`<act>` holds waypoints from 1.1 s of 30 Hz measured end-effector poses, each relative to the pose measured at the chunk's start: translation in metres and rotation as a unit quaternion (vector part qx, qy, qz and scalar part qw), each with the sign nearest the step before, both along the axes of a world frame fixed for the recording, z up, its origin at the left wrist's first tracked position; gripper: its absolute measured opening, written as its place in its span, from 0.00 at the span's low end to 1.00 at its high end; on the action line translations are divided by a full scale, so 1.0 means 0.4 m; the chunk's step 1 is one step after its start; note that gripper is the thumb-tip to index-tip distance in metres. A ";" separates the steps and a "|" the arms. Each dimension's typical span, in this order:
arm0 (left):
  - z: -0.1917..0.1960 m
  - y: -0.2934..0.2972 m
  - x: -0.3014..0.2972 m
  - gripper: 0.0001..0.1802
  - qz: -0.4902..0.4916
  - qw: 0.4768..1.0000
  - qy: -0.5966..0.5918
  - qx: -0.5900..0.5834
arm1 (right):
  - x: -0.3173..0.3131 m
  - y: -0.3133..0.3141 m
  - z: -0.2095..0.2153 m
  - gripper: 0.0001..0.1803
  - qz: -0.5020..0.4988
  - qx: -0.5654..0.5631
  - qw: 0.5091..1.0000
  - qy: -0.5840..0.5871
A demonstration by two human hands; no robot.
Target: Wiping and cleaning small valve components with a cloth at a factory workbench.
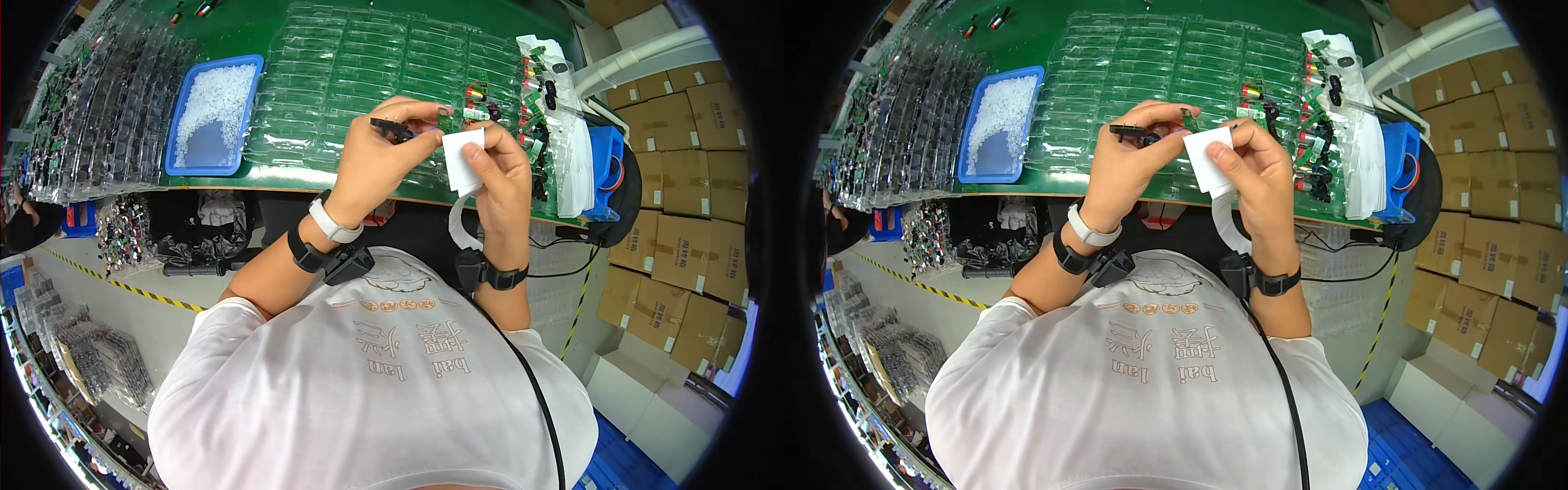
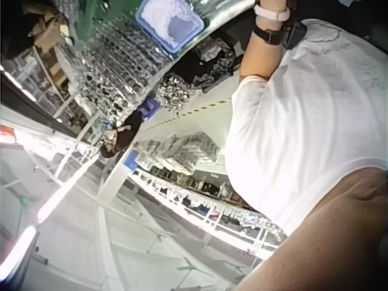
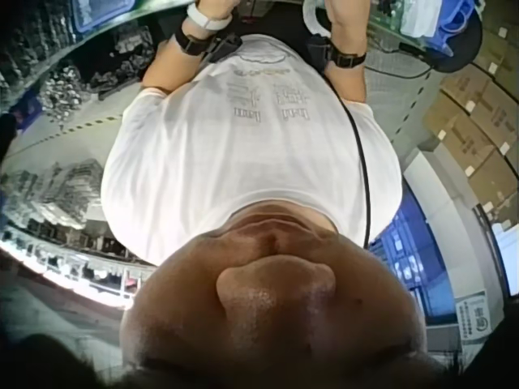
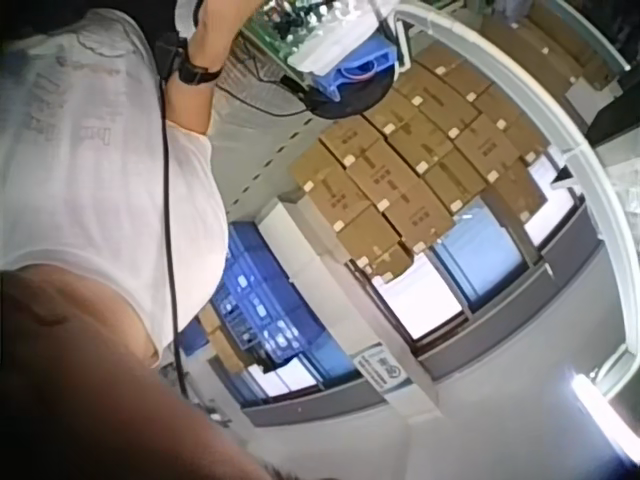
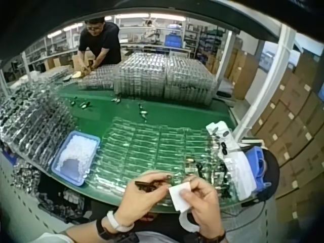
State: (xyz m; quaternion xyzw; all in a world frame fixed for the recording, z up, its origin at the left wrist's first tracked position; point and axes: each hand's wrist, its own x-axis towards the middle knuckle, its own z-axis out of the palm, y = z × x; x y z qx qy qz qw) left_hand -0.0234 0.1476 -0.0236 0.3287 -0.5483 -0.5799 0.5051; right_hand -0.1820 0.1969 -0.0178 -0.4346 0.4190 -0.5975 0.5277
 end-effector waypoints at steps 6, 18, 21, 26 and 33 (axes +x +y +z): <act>0.010 0.015 -0.015 0.15 0.033 0.997 -0.035 -0.065 | 0.031 0.004 0.003 0.06 -0.081 -0.130 0.988 0.031; 0.019 0.023 -0.022 0.14 0.040 0.991 -0.041 -0.119 | 0.006 0.011 -0.022 0.05 -0.066 -0.090 0.993 -0.047; 0.021 0.027 -0.023 0.15 0.050 0.986 -0.046 -0.151 | 0.019 0.009 -0.028 0.06 -0.079 -0.093 0.992 -0.034; 0.020 0.030 -0.023 0.16 0.053 0.980 -0.071 -0.180 | 0.029 0.013 -0.028 0.06 -0.094 -0.094 0.991 -0.031; 0.020 0.032 -0.027 0.17 0.057 0.976 -0.075 -0.194 | 0.033 0.016 -0.027 0.06 -0.108 -0.095 0.989 -0.025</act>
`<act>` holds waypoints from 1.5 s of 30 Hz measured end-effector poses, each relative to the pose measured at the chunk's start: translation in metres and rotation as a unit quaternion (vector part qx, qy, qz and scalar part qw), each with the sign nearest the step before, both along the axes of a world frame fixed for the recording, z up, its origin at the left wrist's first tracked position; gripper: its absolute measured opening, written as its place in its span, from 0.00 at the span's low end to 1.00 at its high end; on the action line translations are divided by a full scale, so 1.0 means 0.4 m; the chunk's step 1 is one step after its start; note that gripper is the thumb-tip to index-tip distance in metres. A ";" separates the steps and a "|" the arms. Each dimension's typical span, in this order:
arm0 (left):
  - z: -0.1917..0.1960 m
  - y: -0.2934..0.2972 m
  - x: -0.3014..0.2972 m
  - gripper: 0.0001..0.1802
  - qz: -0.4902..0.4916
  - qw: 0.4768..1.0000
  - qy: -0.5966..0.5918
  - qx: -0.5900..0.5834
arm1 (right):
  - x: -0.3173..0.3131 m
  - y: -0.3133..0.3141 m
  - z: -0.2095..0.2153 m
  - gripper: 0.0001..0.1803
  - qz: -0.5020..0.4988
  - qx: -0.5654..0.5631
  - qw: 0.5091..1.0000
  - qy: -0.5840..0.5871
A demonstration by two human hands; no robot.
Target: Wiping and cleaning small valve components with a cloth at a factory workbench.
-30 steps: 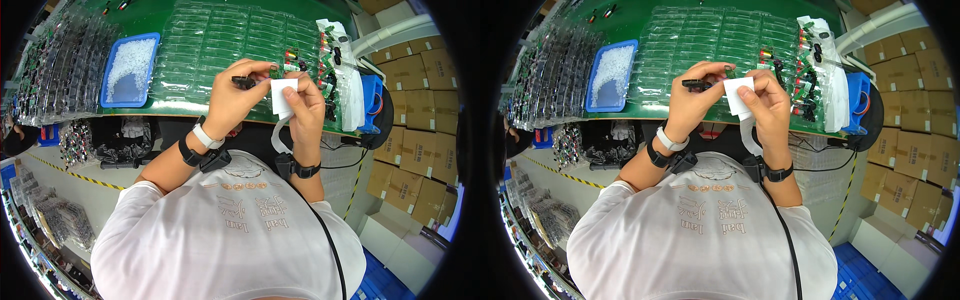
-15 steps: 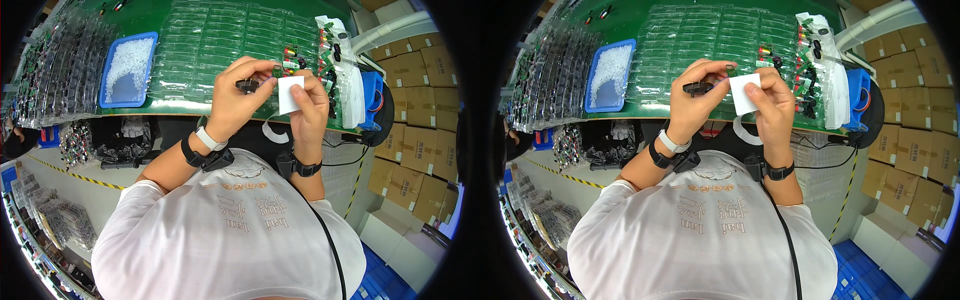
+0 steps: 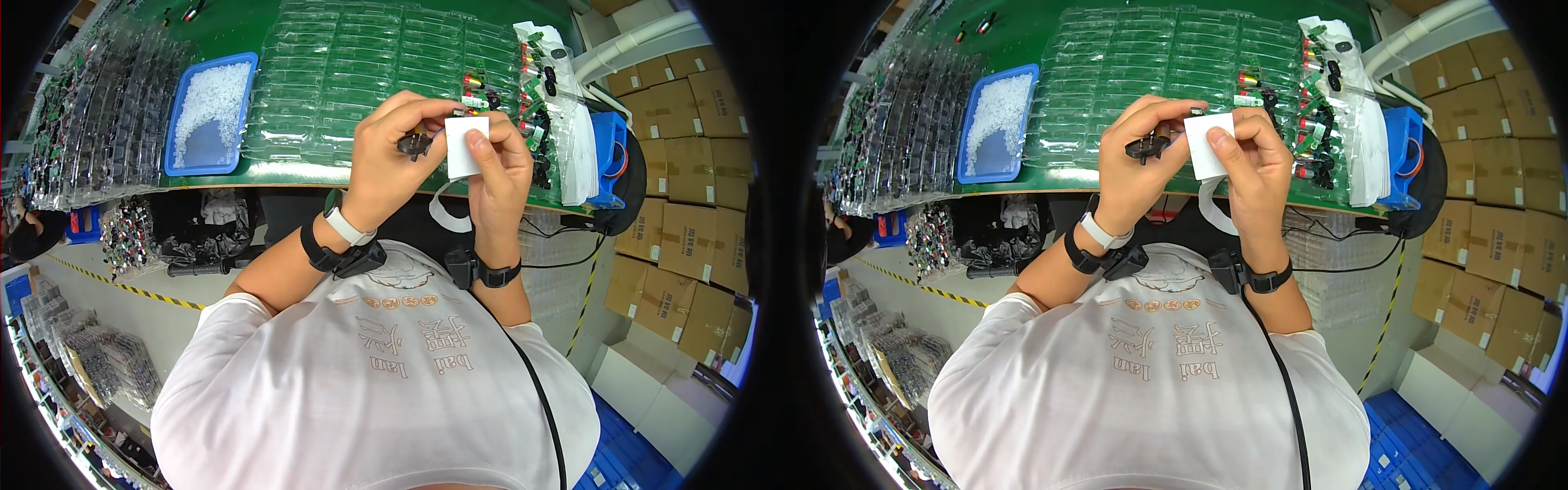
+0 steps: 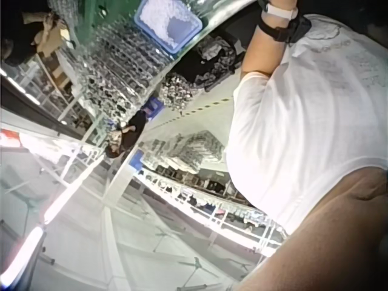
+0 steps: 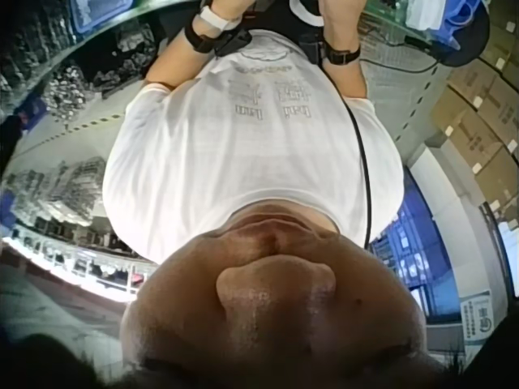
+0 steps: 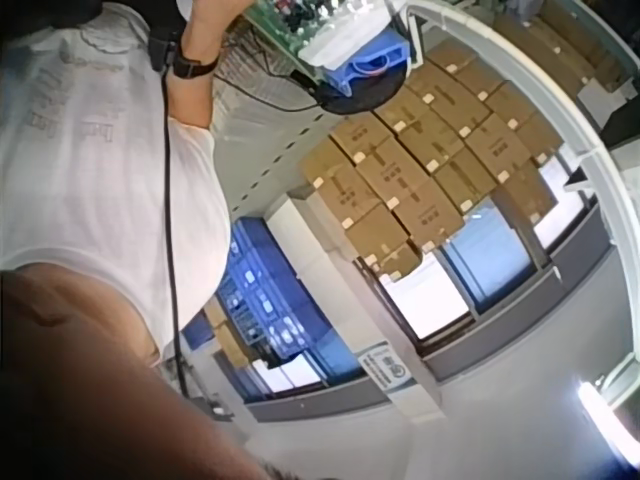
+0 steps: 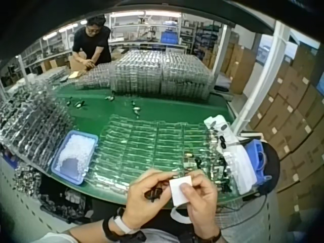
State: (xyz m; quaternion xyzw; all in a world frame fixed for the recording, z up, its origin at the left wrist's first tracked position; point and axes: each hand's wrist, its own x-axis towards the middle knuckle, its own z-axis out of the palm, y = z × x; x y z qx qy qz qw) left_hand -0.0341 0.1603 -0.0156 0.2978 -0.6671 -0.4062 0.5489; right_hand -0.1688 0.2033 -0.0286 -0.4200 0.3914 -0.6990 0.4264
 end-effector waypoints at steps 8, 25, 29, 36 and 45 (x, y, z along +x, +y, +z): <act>-0.002 0.003 -0.004 0.16 -0.007 1.000 -0.001 0.008 | 0.002 0.003 0.000 0.06 -0.015 0.004 1.000 -0.022; -0.029 0.016 -0.020 0.11 -0.047 0.990 0.056 0.124 | 0.010 0.005 -0.002 0.06 -0.020 0.026 0.994 -0.104; -0.037 0.019 -0.034 0.08 -0.019 0.988 0.086 0.129 | 0.010 0.001 -0.015 0.06 -0.024 0.030 0.994 -0.107; -0.057 0.018 -0.042 0.07 0.010 0.988 0.100 0.118 | 0.036 -0.004 -0.021 0.05 -0.064 0.009 0.993 -0.103; -0.030 0.027 -0.050 0.08 -0.019 0.959 0.213 0.189 | 0.040 -0.005 -0.017 0.05 -0.066 -0.029 0.995 -0.064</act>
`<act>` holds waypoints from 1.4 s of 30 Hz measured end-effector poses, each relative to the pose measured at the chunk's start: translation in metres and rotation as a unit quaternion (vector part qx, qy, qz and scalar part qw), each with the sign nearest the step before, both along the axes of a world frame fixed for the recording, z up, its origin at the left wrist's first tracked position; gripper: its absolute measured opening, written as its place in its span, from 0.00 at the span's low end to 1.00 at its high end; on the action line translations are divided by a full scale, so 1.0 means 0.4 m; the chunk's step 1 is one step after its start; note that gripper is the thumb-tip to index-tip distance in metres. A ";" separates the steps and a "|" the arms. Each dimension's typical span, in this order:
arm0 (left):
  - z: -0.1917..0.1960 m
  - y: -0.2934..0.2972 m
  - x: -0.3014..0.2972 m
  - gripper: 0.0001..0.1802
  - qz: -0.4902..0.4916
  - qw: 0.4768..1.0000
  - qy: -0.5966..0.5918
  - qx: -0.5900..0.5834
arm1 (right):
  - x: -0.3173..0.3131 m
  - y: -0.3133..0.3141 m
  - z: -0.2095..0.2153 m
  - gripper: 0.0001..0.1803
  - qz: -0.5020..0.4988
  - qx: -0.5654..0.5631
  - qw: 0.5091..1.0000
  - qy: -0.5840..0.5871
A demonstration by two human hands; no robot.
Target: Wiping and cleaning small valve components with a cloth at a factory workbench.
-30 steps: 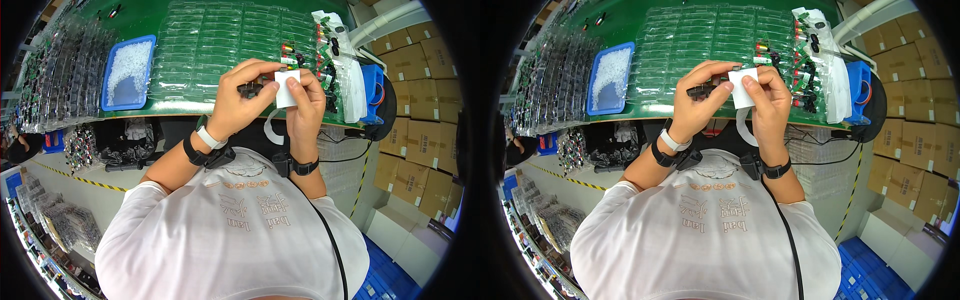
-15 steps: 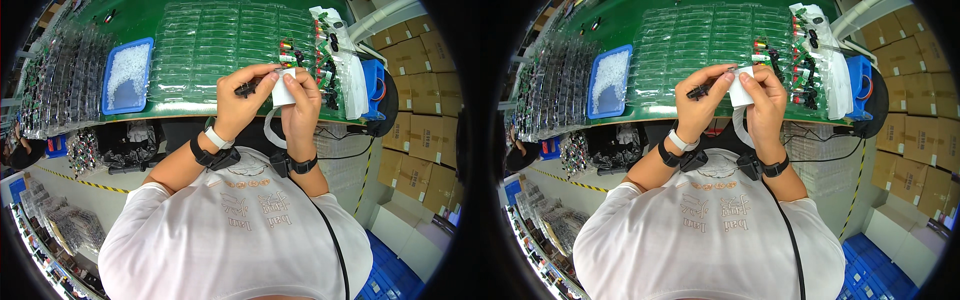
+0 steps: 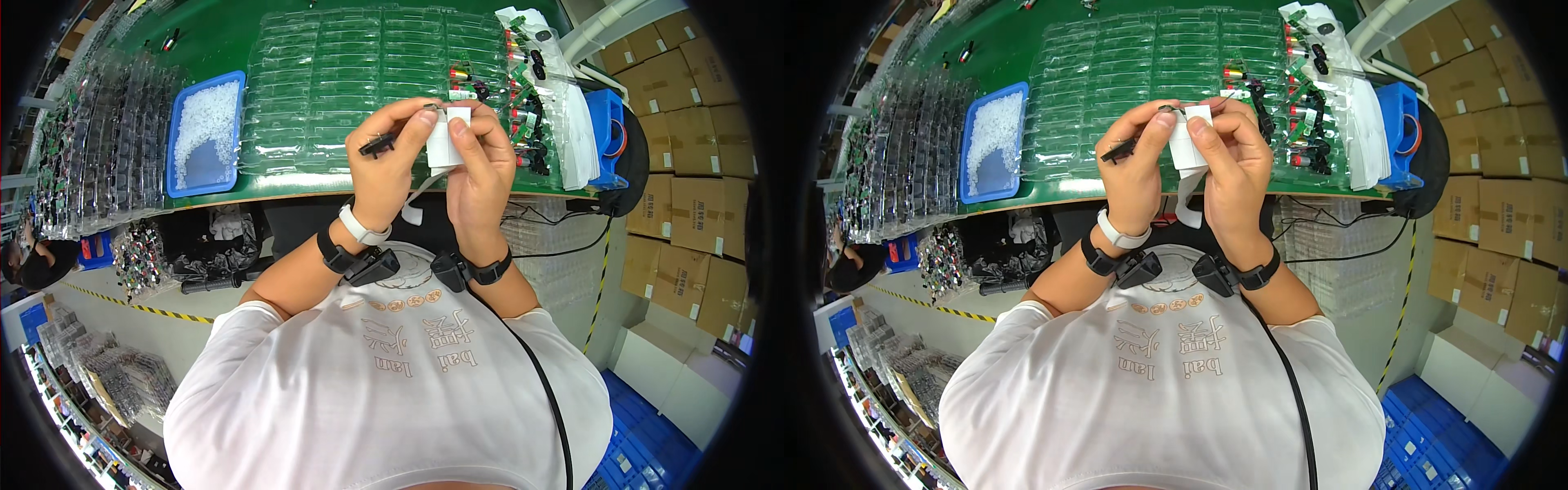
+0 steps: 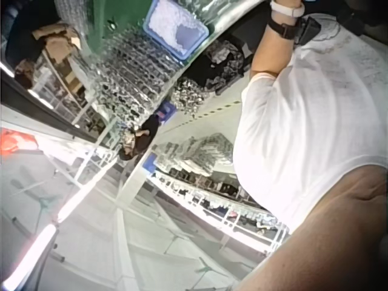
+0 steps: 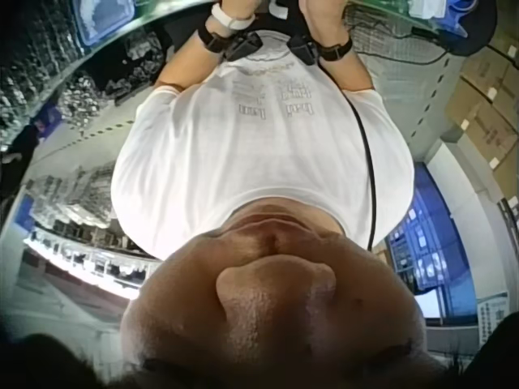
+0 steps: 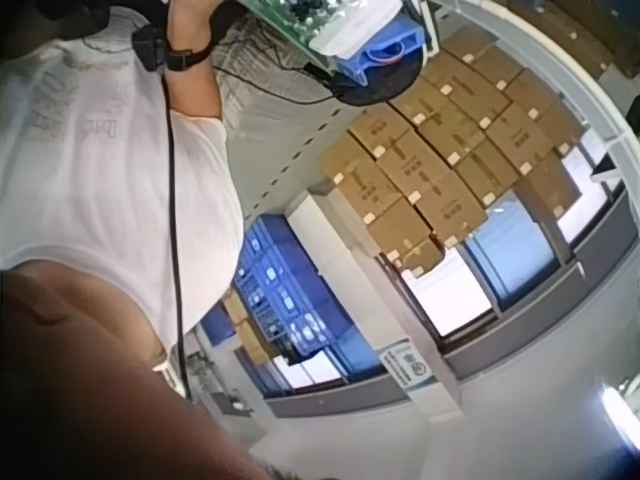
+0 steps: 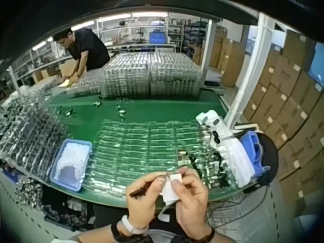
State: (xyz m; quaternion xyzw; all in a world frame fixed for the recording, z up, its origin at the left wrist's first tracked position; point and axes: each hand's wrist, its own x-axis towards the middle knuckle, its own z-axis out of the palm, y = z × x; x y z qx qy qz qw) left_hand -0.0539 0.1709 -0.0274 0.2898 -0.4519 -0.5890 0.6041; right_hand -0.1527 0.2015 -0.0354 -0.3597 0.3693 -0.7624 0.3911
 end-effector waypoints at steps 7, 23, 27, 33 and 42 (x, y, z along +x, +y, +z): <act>0.007 -0.064 0.042 0.11 -0.002 0.988 0.144 0.053 | -0.043 0.018 0.007 0.05 0.025 0.037 0.999 -0.031; -0.009 -0.026 0.200 0.19 -0.429 0.869 0.027 0.245 | -0.011 -0.033 0.016 0.10 0.212 -0.085 0.973 -0.007; -0.005 -0.082 0.420 0.17 -0.292 0.917 -0.257 0.089 | -0.029 -0.043 0.000 0.11 0.260 -0.040 0.960 -0.101; -0.105 -0.173 0.770 0.09 0.326 0.663 -0.670 -0.071 | -0.021 -0.054 -0.034 0.10 0.279 0.013 0.956 -0.093; -0.154 -0.214 0.744 0.08 0.347 0.608 -0.714 0.006 | -0.022 -0.048 -0.049 0.10 0.258 0.050 0.961 -0.088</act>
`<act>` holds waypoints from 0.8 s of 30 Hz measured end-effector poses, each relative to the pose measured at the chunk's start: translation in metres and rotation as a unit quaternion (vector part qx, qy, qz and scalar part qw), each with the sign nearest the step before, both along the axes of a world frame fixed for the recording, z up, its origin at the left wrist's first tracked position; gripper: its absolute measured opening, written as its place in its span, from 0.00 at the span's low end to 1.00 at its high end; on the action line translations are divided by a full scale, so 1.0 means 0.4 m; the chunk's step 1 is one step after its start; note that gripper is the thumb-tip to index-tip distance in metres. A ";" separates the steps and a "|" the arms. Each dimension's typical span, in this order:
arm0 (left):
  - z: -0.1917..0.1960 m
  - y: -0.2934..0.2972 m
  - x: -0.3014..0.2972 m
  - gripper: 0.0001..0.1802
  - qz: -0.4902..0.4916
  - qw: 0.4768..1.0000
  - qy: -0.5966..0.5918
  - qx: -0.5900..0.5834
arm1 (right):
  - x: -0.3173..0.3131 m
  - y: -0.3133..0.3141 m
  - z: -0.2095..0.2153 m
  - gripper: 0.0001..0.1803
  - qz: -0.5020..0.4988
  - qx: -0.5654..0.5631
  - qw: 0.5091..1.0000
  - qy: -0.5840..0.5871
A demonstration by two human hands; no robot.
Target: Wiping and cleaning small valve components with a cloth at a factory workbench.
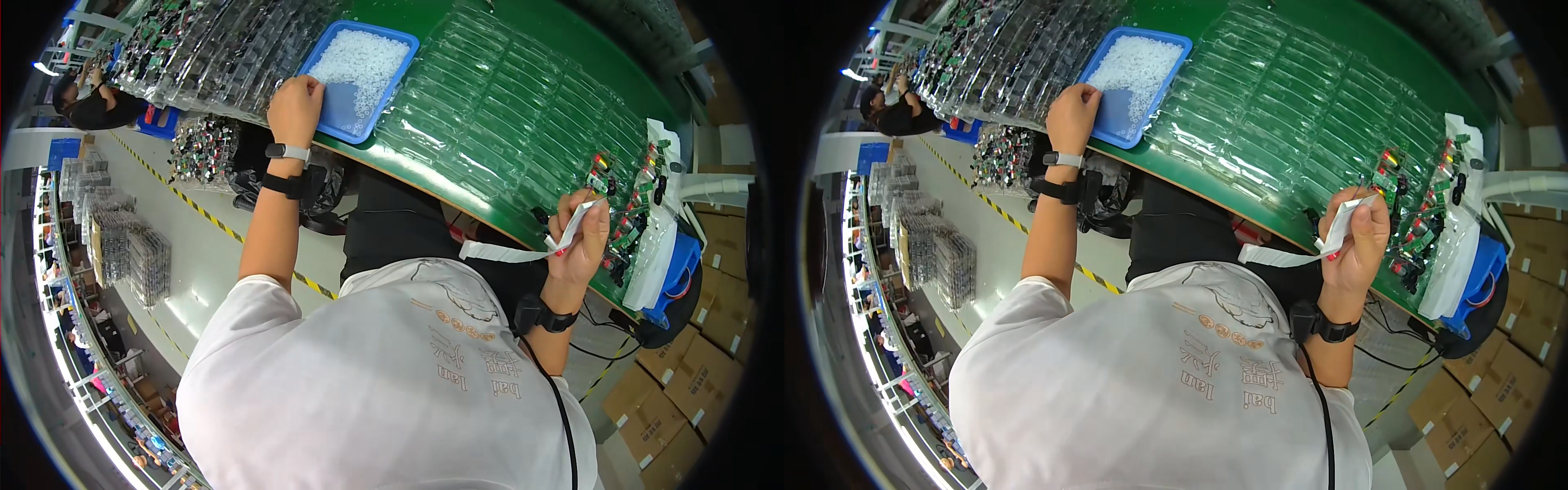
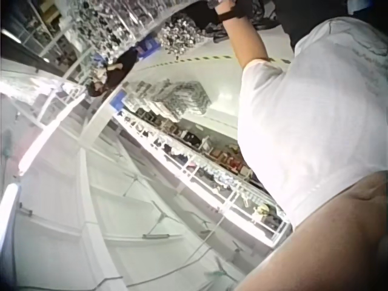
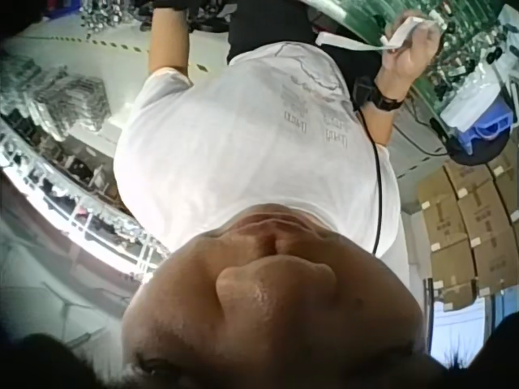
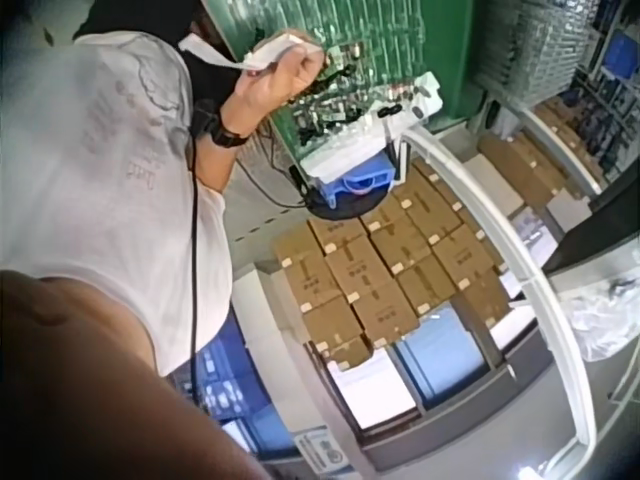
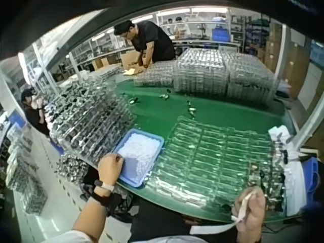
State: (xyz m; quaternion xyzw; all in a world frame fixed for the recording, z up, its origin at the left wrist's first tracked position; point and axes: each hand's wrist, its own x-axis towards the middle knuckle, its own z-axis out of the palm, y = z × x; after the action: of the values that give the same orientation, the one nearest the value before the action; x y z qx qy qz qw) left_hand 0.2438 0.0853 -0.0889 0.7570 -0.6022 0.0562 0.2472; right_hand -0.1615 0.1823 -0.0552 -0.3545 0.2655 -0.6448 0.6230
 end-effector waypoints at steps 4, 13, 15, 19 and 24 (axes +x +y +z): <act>0.001 -0.003 0.011 0.09 0.011 0.999 -0.028 0.034 | -0.009 0.007 -0.001 0.10 -0.009 0.003 1.000 0.000; 0.018 -0.005 -0.001 0.09 -0.074 0.918 0.384 0.056 | 0.006 -0.001 -0.014 0.10 -0.020 0.032 0.997 0.061; 0.028 0.000 -0.031 0.10 -0.100 0.885 0.452 0.047 | 0.020 -0.007 -0.008 0.10 -0.018 0.024 0.997 0.075; 0.034 0.001 -0.059 0.13 -0.046 0.966 0.248 0.050 | 0.036 -0.009 0.006 0.09 0.002 -0.004 0.995 0.100; 0.093 0.030 -0.137 0.13 -0.148 0.915 0.374 0.034 | 0.047 -0.004 0.024 0.07 0.041 -0.005 0.990 0.131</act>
State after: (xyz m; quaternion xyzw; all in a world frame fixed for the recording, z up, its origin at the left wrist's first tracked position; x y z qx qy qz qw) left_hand 0.1890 0.0973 -0.0517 0.6331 -0.5726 -0.2888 0.4336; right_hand -0.1428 0.1808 -0.0457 -0.4495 0.3274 -0.5678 0.6069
